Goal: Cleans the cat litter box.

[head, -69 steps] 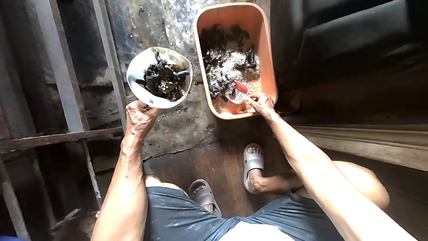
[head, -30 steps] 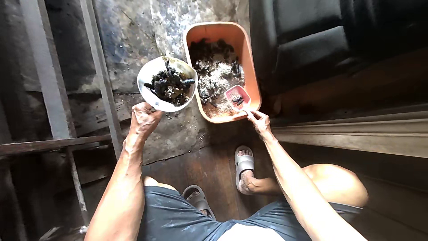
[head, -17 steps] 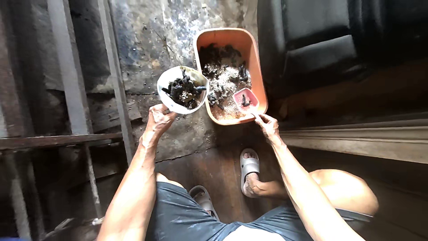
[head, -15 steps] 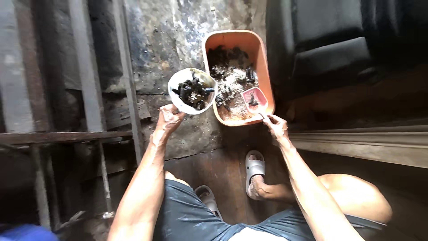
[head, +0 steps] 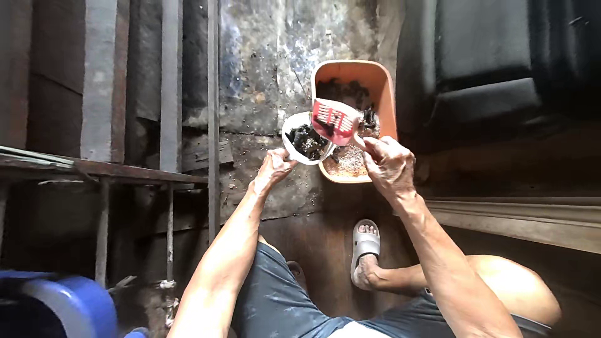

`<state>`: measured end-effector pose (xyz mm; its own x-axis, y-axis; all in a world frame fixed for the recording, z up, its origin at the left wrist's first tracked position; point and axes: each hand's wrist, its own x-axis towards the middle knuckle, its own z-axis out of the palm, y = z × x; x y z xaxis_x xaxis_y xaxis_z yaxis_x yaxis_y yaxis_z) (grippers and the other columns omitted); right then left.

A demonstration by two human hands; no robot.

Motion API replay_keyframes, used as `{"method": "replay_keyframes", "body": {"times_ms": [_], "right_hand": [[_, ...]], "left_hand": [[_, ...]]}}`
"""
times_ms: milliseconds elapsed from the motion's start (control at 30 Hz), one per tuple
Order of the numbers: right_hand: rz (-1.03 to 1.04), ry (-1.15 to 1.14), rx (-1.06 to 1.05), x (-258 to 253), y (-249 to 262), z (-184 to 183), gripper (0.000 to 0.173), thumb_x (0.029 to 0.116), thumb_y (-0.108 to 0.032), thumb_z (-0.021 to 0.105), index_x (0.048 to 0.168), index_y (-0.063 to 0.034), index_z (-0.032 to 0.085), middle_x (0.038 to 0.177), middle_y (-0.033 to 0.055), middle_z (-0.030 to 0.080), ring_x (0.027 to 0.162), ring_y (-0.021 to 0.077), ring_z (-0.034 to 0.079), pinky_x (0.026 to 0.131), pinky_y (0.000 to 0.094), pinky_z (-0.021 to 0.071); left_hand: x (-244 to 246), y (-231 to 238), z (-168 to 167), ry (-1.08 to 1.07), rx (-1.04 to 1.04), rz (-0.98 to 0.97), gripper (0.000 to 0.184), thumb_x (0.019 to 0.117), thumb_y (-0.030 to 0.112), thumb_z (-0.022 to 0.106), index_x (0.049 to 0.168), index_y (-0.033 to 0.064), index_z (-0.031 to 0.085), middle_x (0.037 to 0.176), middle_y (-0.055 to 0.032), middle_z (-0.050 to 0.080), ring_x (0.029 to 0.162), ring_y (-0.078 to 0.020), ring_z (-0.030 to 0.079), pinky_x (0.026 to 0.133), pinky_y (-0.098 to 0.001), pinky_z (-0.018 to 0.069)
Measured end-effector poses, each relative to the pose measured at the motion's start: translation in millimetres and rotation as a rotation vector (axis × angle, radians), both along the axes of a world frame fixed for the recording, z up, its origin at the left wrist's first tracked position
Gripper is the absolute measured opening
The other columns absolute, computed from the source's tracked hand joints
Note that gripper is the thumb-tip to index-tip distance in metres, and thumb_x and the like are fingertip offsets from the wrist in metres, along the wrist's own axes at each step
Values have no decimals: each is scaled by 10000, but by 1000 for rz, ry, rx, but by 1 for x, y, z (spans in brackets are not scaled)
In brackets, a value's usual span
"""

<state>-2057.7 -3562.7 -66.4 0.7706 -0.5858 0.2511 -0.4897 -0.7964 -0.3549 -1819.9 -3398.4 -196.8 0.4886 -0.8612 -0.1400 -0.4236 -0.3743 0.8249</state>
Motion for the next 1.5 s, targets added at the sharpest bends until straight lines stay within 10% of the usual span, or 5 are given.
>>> {"method": "replay_keyframes", "body": {"times_ms": [333, 467, 800, 1133, 1500], "right_hand": [[12, -75, 29, -13, 10, 8, 297, 968, -142, 695, 1262, -109, 714, 1001, 141, 658, 799, 261, 658, 662, 420, 559], [-184, -102, 149, -20, -20, 2, 270, 991, -148, 637, 1240, -73, 711, 1071, 149, 713, 912, 249, 698, 814, 430, 572], [-482, 574, 548, -60, -81, -97, 414, 935, -477, 686, 1020, -83, 779, 1027, 230, 728, 1005, 438, 681, 832, 689, 495], [-429, 696, 593, -19, -81, -109, 405, 909, -405, 699, 1017, -17, 741, 1039, 247, 713, 1020, 437, 677, 853, 667, 501], [-626, 335, 786, -13, -46, -157, 304, 975, -275, 653, 999, 15, 741, 1011, 240, 716, 984, 398, 681, 878, 613, 511]], "left_hand": [[2, -7, 2, 32, -54, 37, 238, 924, 272, 731, 888, 37, 731, 813, -98, 702, 772, -199, 679, 772, -466, 548], [6, -7, 7, 1, -63, 51, 224, 936, 240, 713, 915, 18, 735, 833, -111, 706, 783, -194, 675, 784, -453, 541], [19, 16, 26, -42, -42, 180, 212, 946, 244, 716, 956, 33, 734, 874, -95, 715, 814, -133, 670, 813, -416, 537], [27, 32, 26, -68, -14, 252, 206, 933, 238, 729, 949, 32, 725, 857, -65, 707, 776, -71, 648, 783, -349, 538], [25, 24, 21, -97, -10, 242, 222, 931, 240, 727, 930, 19, 710, 824, -83, 684, 755, -101, 632, 758, -378, 518]]}}
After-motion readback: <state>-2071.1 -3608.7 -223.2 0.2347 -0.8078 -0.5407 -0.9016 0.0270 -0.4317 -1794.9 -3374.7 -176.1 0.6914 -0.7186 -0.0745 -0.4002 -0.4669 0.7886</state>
